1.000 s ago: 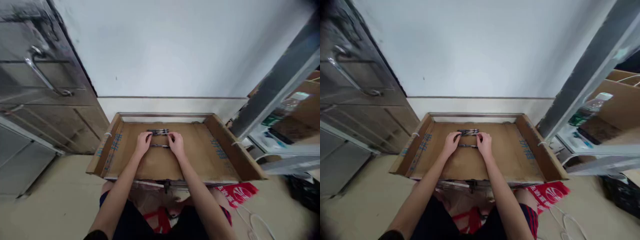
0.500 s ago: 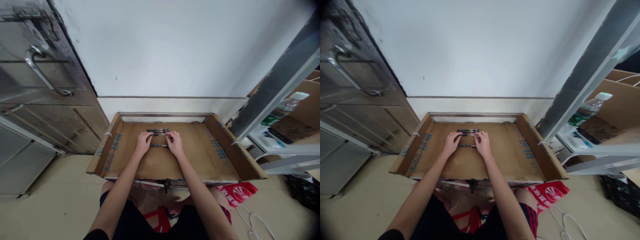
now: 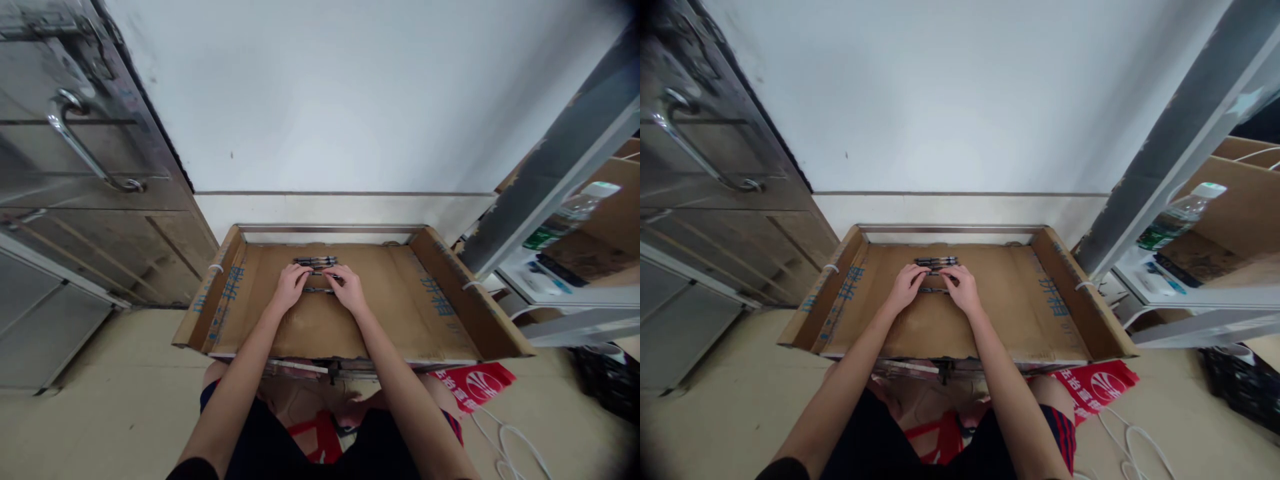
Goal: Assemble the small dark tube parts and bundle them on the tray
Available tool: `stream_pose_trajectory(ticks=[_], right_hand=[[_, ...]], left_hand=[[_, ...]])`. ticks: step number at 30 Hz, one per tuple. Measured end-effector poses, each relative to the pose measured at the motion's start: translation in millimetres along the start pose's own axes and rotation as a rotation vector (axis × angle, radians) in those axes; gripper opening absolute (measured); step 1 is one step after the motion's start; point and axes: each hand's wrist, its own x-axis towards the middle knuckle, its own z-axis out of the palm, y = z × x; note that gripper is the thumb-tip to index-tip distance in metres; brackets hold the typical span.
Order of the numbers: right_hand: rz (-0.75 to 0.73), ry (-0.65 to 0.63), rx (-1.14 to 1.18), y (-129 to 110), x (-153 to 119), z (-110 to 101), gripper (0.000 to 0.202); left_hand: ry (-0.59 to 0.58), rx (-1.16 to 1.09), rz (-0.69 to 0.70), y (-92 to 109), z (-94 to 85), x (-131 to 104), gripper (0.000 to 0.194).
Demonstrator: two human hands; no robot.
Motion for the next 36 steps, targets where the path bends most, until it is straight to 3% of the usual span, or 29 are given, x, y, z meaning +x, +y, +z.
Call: stream_pose_trajectory(ticks=[4,10,14,26,32,36], right_hand=[[0.092,0.041,0.114,2.6,0.4,1.4,0.016],[0.370,0.089,0.484,5.8,4.4,2.3,0.023],[0.413,0.076,0.613,4.0,5.6,2.2,0.031],[0.433,0.103,0.341,4.4,3.0,1.8,0.036],[0.432,0.155,0.341,5.2,3.4,0.0,0.033],[0.407,0.158,0.360,2.5,4.2,-1.3,0.031]], left_hand=[[0.004,-0.006,0.003,1.8,-1.3,-0.1,0.024],[0.038,-0.019,0.000,2.8,-2.7,0.4,0.021],[0.095,-0.053,-0.007,1.9,-4.5,1.4,0.017],[0.090,-0.121,-0.015,9.0,-6.7,1.4,0.016],[0.217,-0.090,-0.165,1.1,-4.0,1.0,0.023],[0.146,-0.109,-0.247,-0.6,-5.1,-1.0,0.036]])
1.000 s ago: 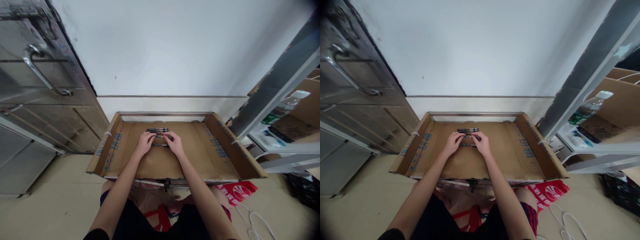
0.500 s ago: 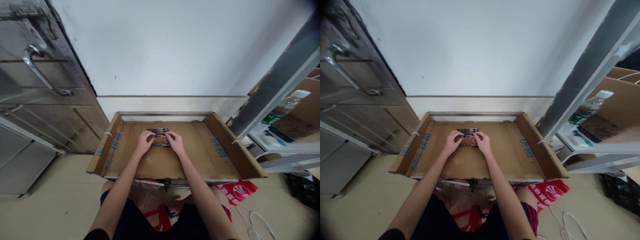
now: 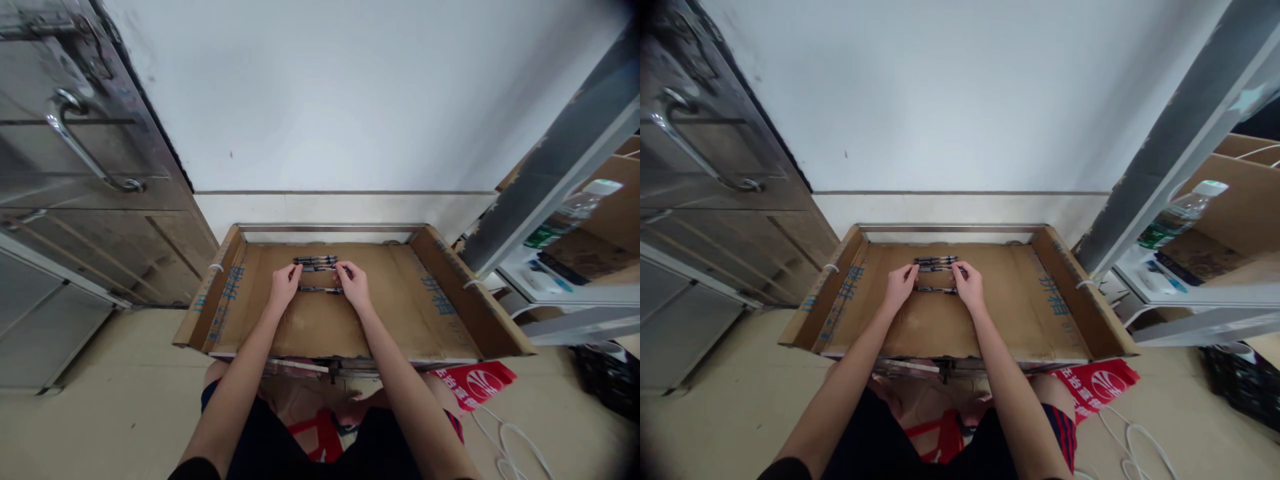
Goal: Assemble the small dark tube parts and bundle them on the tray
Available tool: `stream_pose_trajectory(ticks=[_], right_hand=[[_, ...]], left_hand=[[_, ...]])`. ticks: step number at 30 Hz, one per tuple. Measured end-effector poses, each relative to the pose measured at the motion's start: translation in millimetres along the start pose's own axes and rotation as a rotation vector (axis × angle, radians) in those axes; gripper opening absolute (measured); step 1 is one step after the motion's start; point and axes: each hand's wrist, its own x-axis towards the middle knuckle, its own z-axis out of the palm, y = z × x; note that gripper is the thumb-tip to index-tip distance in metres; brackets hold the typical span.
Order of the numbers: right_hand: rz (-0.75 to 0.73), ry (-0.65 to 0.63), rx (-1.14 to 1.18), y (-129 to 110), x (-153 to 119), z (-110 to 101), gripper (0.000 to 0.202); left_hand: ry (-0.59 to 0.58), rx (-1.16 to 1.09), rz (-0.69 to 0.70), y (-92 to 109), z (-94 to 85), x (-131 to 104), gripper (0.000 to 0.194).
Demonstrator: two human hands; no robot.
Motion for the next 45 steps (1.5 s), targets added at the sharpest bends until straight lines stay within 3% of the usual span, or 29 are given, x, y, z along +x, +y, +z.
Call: stream_pose_trajectory(ticks=[7,13,18,24,29,34,41,45], right_hand=[[-0.028,0.030,-0.027,0.0,1.5,-1.1,0.031],[-0.042,0.014,-0.030,0.5,1.2,-0.2,0.032],[-0.042,0.000,-0.023,2.0,1.6,0.3,0.031],[-0.045,0.021,-0.014,2.5,2.4,-1.8,0.031],[-0.032,0.019,-0.002,-1.2,1.4,-0.7,0.031],[-0.024,0.006,-0.010,-2.3,0.8,0.0,0.030],[-0.037,0.017,-0.005,-1.3,1.6,-1.2,0.029],[-0.027,0.008,-0.002,-2.1,1.6,-0.8,0.030]], left_hand=[[-0.047,-0.099,0.072,0.9,4.4,0.0,0.017],[0.004,-0.078,0.063,-1.5,6.2,-0.1,0.026],[-0.061,-0.003,0.028,-0.2,1.4,-0.4,0.034],[-0.061,-0.098,0.087,3.3,3.6,-0.5,0.018],[-0.034,-0.142,0.060,1.9,7.4,-0.7,0.032],[-0.075,-0.115,-0.017,-2.0,5.5,-0.6,0.028],[-0.084,-0.120,0.078,2.8,5.4,-1.2,0.015],[-0.058,-0.134,0.050,4.4,6.0,-0.9,0.025]])
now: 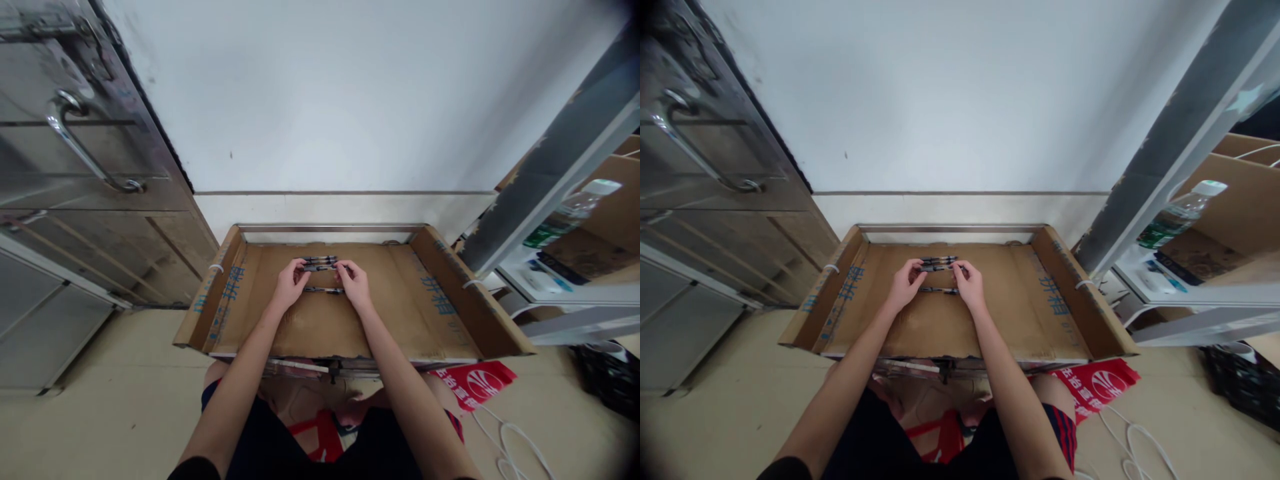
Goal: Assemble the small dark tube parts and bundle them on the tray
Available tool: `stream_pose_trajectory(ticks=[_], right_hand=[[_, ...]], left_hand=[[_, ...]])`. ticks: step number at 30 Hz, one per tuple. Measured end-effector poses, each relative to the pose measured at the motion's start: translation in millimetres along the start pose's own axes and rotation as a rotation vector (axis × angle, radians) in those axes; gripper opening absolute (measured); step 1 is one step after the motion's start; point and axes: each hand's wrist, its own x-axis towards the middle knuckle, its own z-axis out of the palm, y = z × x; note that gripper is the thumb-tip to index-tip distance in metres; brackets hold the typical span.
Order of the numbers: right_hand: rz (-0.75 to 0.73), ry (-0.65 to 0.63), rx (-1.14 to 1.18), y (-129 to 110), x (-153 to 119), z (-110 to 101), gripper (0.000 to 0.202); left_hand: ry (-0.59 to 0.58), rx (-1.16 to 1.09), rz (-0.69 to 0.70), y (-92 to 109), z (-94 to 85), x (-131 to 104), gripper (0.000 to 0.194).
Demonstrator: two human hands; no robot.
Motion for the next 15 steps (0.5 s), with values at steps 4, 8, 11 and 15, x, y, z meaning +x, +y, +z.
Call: stream_pose_trajectory(ticks=[4,8,11,15], right_hand=[[0.005,0.000,0.031,-0.3,-0.1,0.9,0.030],[0.005,0.014,0.037,0.3,0.0,0.8,0.030],[0.003,0.017,0.053,1.6,0.3,0.5,0.029],[-0.005,0.013,0.072,3.8,0.7,0.2,0.027]], left_hand=[[-0.027,0.053,-0.038,-1.7,-2.4,0.1,0.026],[-0.045,0.078,0.009,-3.3,-2.8,-0.2,0.025],[-0.015,0.044,0.053,-3.6,-1.0,-0.3,0.016],[0.028,0.014,0.059,-3.0,-0.6,0.0,0.021]])
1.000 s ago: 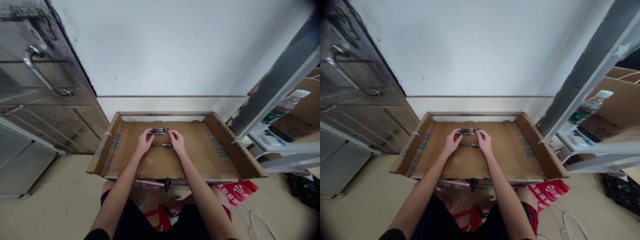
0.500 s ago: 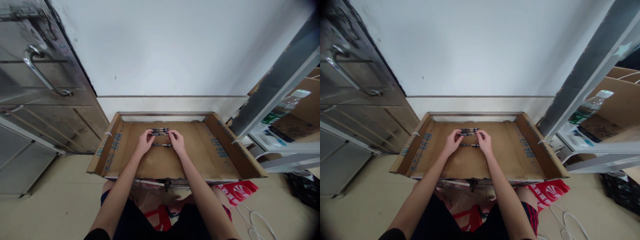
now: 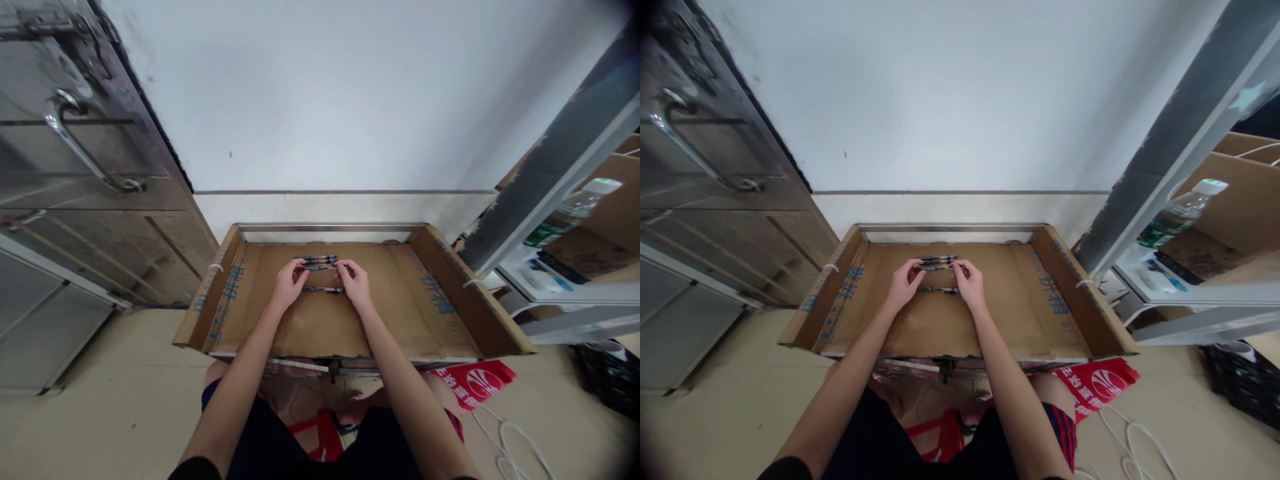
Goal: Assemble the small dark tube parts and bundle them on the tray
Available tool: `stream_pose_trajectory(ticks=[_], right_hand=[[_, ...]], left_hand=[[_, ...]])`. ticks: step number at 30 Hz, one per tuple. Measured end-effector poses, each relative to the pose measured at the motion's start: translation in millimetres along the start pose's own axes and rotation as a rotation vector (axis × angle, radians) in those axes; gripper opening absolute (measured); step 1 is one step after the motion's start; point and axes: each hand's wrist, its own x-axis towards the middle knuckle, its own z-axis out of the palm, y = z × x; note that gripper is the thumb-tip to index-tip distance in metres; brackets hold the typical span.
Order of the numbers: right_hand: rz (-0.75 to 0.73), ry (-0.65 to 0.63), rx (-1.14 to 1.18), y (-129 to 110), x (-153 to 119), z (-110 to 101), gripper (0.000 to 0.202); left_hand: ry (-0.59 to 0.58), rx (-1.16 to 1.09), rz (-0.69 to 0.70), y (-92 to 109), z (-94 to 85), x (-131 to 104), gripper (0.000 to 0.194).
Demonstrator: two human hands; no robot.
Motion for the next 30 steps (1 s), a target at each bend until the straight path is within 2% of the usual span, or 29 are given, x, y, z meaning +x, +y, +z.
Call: stream_pose_trajectory(ticks=[6,11,16,21,25,30], right_hand=[[-0.002,-0.009,0.016,-1.2,-0.3,0.0,0.026],[0.006,0.012,0.033,-1.4,-0.1,0.3,0.027],[0.011,0.011,0.052,2.5,0.6,-0.1,0.028],[0.012,0.003,0.077,3.6,0.8,-0.7,0.025],[0.021,0.013,0.080,3.1,0.8,-0.8,0.024],[0.031,0.015,0.198,2.0,1.5,0.7,0.028]], left_hand=[[-0.043,0.087,-0.009,0.7,-3.4,0.9,0.025],[-0.022,0.028,0.023,-0.7,-0.8,0.1,0.016],[0.002,0.001,-0.009,0.0,0.1,-0.1,0.020],[-0.052,0.064,0.002,-0.3,-1.7,0.6,0.021],[-0.051,0.059,0.016,-2.5,-1.0,0.4,0.019],[-0.032,0.022,-0.019,-1.3,-0.1,0.3,0.018]])
